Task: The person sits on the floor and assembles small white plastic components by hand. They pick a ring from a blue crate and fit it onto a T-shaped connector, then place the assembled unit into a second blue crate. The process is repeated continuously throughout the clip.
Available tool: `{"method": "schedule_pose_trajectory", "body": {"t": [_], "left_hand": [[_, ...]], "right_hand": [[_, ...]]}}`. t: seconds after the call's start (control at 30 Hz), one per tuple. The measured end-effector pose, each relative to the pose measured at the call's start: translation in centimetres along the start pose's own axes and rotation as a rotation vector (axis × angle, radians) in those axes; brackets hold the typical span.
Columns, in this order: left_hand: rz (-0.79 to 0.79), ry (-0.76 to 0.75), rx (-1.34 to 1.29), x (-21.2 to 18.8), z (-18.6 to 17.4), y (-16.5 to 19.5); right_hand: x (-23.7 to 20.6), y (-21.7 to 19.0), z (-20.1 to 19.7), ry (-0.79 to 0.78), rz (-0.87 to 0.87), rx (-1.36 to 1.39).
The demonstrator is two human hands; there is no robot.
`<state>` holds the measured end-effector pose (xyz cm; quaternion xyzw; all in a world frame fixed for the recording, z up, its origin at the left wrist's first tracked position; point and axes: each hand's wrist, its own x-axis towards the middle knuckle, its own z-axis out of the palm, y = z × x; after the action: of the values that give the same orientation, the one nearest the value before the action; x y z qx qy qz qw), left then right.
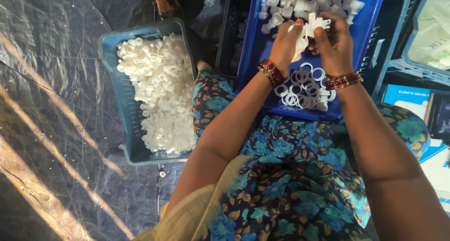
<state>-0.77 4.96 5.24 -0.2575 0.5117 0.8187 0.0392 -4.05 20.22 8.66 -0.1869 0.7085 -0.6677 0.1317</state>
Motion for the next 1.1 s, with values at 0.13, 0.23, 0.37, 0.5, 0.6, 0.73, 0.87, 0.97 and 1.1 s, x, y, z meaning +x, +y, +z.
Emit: {"method": "schedule_pose_trajectory", "body": {"t": [0.13, 0.23, 0.37, 0.5, 0.6, 0.73, 0.87, 0.97, 1.1], "left_hand": [[0.016, 0.029, 0.000, 0.3, 0.2, -0.5], [0.021, 0.049, 0.038, 0.7, 0.1, -0.9], [0.089, 0.009, 0.012, 1.0, -0.3, -1.7], [0.178, -0.021, 0.121, 1.5, -0.6, -2.6], [0.358, -0.067, 0.113, 1.6, -0.9, -3.1], [0.467, -0.119, 0.226, 1.5, -1.3, -2.0], [0.644, -0.176, 0.398, -0.4, -1.6, 0.2], [0.722, -0.195, 0.463, -1.8, -1.7, 1.7], [0.702, -0.125, 0.635, -2.9, -1.7, 3.0]], "right_hand": [[-0.1, -0.1, 0.0, 0.027, 0.016, -0.021], [0.0, -0.1, -0.2, 0.022, 0.037, -0.036], [-0.1, 0.0, -0.4, 0.009, 0.045, -0.026], [-0.1, 0.4, -0.7, 0.048, 0.103, 0.026], [-0.1, 1.0, -1.1, -0.010, 0.045, 0.120], [0.2, 1.1, -1.4, -0.048, 0.002, 0.066], [0.1, 0.8, -1.0, -0.010, 0.060, 0.073], [0.1, 0.2, -0.8, -0.005, 0.134, 0.140], [0.2, -0.7, -0.5, -0.023, 0.193, 0.166]]}}
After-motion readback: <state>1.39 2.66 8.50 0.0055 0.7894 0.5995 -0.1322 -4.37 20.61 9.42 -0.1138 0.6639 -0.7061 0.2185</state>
